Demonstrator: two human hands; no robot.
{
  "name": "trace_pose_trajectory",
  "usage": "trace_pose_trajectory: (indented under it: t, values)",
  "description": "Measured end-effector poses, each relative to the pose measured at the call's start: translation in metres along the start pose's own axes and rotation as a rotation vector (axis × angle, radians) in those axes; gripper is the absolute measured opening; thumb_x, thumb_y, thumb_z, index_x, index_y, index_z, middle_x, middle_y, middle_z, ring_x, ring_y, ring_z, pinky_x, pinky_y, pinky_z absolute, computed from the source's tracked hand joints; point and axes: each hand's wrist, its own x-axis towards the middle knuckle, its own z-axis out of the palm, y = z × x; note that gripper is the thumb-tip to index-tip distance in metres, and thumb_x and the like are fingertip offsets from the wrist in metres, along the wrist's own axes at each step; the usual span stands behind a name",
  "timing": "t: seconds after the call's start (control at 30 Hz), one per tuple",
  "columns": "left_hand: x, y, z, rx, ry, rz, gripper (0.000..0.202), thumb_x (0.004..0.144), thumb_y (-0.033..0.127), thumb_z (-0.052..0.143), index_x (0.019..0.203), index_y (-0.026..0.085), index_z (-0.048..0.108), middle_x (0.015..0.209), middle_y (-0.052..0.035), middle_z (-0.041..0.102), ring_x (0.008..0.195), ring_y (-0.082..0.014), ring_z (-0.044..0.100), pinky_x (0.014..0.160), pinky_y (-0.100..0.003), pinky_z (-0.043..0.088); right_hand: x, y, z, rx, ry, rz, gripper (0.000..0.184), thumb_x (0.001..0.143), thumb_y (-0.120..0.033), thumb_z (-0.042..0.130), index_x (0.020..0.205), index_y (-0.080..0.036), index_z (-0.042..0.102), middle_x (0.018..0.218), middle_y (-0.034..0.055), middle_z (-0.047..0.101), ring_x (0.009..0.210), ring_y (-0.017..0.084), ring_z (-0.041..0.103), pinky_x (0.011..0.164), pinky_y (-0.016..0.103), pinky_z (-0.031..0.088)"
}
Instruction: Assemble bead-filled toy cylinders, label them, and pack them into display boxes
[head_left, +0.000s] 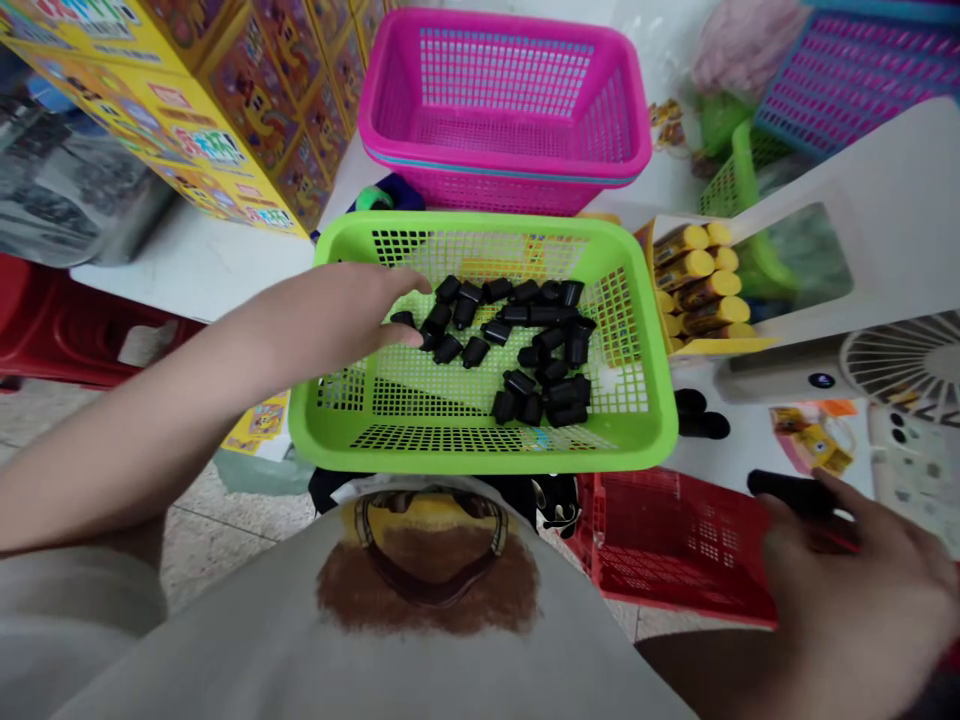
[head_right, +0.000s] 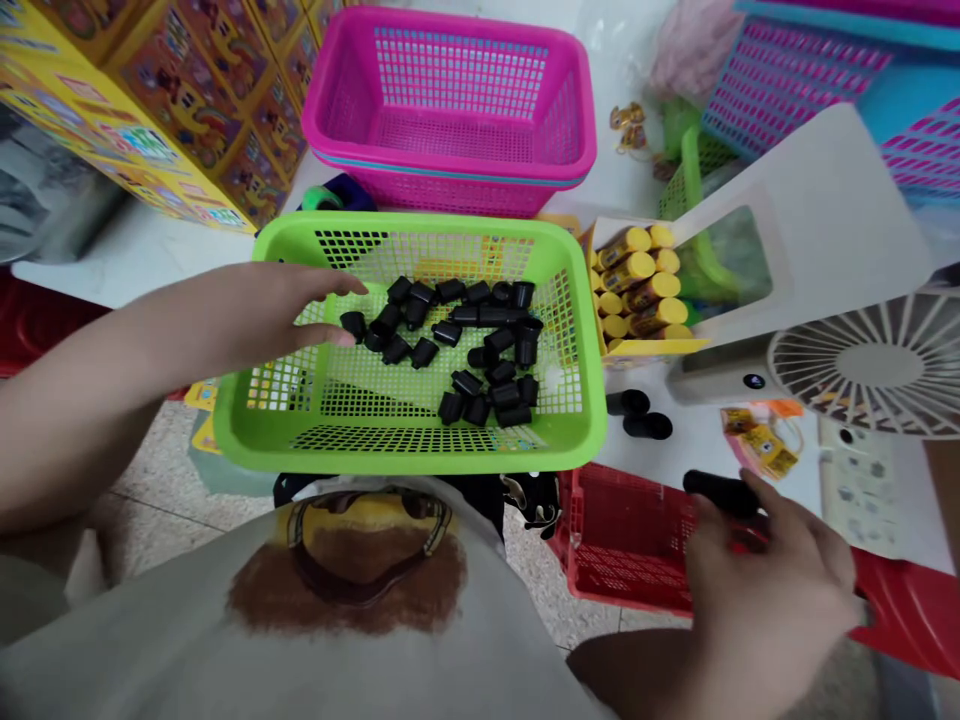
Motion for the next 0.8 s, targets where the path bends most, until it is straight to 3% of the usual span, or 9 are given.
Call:
trace_pose_trajectory:
  t: [0.07, 0.13, 0.23, 0.3, 0.37, 0.47, 0.57, 0.67, 0.8]
  values:
    - [0.022, -0.008, 0.006, 0.013, -0.088, 0.024, 0.053, 0.092, 0.048, 0.075, 0.136, 0.020, 0.069, 0.102, -0.0057, 0.081, 0.093, -0.0262, 0.071, 0.097, -0.042, 0.056, 0.001, 0.014, 0.016, -0.047, -0.058, 0.045, 0.052, 0.056, -0.026, 0.091, 0.108, -0.029, 0.087, 0.084, 0.0193, 0.076, 0.089, 0.050, 0.076, 0.062, 0.057, 0.059]
    - [0.042, -0.003, 0.013, -0.041, -0.118, 0.099, 0.049, 0.089, 0.044, 0.077, 0.132, 0.020, 0.071, 0.104, -0.0065, 0.081, 0.096, -0.0263, 0.072, 0.099, -0.041, 0.054, 0.004, 0.017, 0.034, 0.020, -0.111, 0.093, 0.047, 0.055, -0.025, 0.090, 0.101, -0.024, 0.087, 0.083, 0.0172, 0.076, 0.076, 0.043, 0.077, 0.060, 0.051, 0.058]
    - [0.070, 0.025, 0.022, -0.070, -0.129, 0.219, 0.041, 0.092, 0.037, 0.071, 0.130, 0.022, 0.072, 0.112, -0.0084, 0.079, 0.107, -0.0283, 0.071, 0.104, -0.041, 0.050, 0.011, 0.014, 0.058, 0.247, -0.149, 0.240, 0.067, 0.053, -0.023, 0.090, 0.120, -0.021, 0.082, 0.099, 0.0169, 0.079, 0.061, 0.030, 0.076, 0.055, 0.039, 0.057]
    - [0.086, 0.047, 0.028, -0.013, -0.144, 0.256, 0.040, 0.096, 0.033, 0.065, 0.133, 0.021, 0.070, 0.116, -0.0101, 0.078, 0.112, -0.0296, 0.070, 0.104, -0.041, 0.050, 0.015, 0.014, 0.067, 0.377, -0.147, 0.293, 0.091, 0.050, -0.021, 0.093, 0.138, -0.027, 0.073, 0.100, 0.0153, 0.081, 0.056, 0.026, 0.074, 0.049, 0.031, 0.052]
    - [0.099, 0.068, 0.035, 0.059, -0.160, 0.267, 0.042, 0.098, 0.031, 0.062, 0.138, 0.018, 0.067, 0.122, -0.0137, 0.075, 0.116, -0.0323, 0.069, 0.102, -0.042, 0.051, 0.017, 0.016, 0.071, 0.399, -0.067, 0.282, 0.111, 0.044, -0.015, 0.095, 0.149, -0.034, 0.064, 0.099, 0.0137, 0.082, 0.054, 0.026, 0.074, 0.047, 0.030, 0.050]
    - [0.108, 0.092, 0.047, 0.129, -0.166, 0.289, 0.047, 0.097, 0.025, 0.061, 0.143, 0.013, 0.062, 0.134, -0.0204, 0.068, 0.121, -0.0373, 0.066, 0.098, -0.044, 0.053, 0.015, 0.015, 0.068, 0.392, 0.204, 0.288, 0.126, 0.036, -0.001, 0.091, 0.153, -0.036, 0.059, 0.102, 0.0135, 0.082, 0.058, 0.029, 0.076, 0.050, 0.033, 0.053]
    - [0.112, 0.103, 0.057, 0.143, -0.206, 0.267, 0.051, 0.092, 0.011, 0.058, 0.143, 0.011, 0.061, 0.131, -0.0225, 0.069, 0.116, -0.0380, 0.069, 0.092, -0.044, 0.054, 0.011, -0.003, 0.056, 0.502, 0.293, 0.250, 0.115, 0.043, 0.002, 0.088, 0.148, -0.039, 0.064, 0.108, 0.0121, 0.081, 0.066, 0.029, 0.078, 0.050, 0.031, 0.054]
    - [0.117, 0.099, 0.059, 0.111, -0.238, 0.240, 0.053, 0.090, 0.003, 0.051, 0.140, 0.014, 0.064, 0.116, -0.0176, 0.076, 0.101, -0.0320, 0.074, 0.088, -0.040, 0.054, 0.007, -0.040, 0.039, 0.647, 0.315, 0.105, 0.096, 0.059, 0.001, 0.082, 0.144, -0.039, 0.067, 0.116, 0.0100, 0.079, 0.077, 0.026, 0.079, 0.054, 0.030, 0.056]
    - [0.108, 0.086, 0.040, -0.046, -0.192, 0.303, 0.048, 0.089, 0.010, 0.062, 0.135, 0.022, 0.068, 0.105, -0.0091, 0.078, 0.096, -0.0295, 0.076, 0.087, -0.037, 0.054, -0.002, -0.102, 0.014, 0.888, 0.358, -0.059, 0.067, 0.076, 0.000, 0.079, 0.133, -0.036, 0.074, 0.118, 0.0059, 0.077, 0.099, 0.023, 0.078, 0.077, 0.032, 0.063]
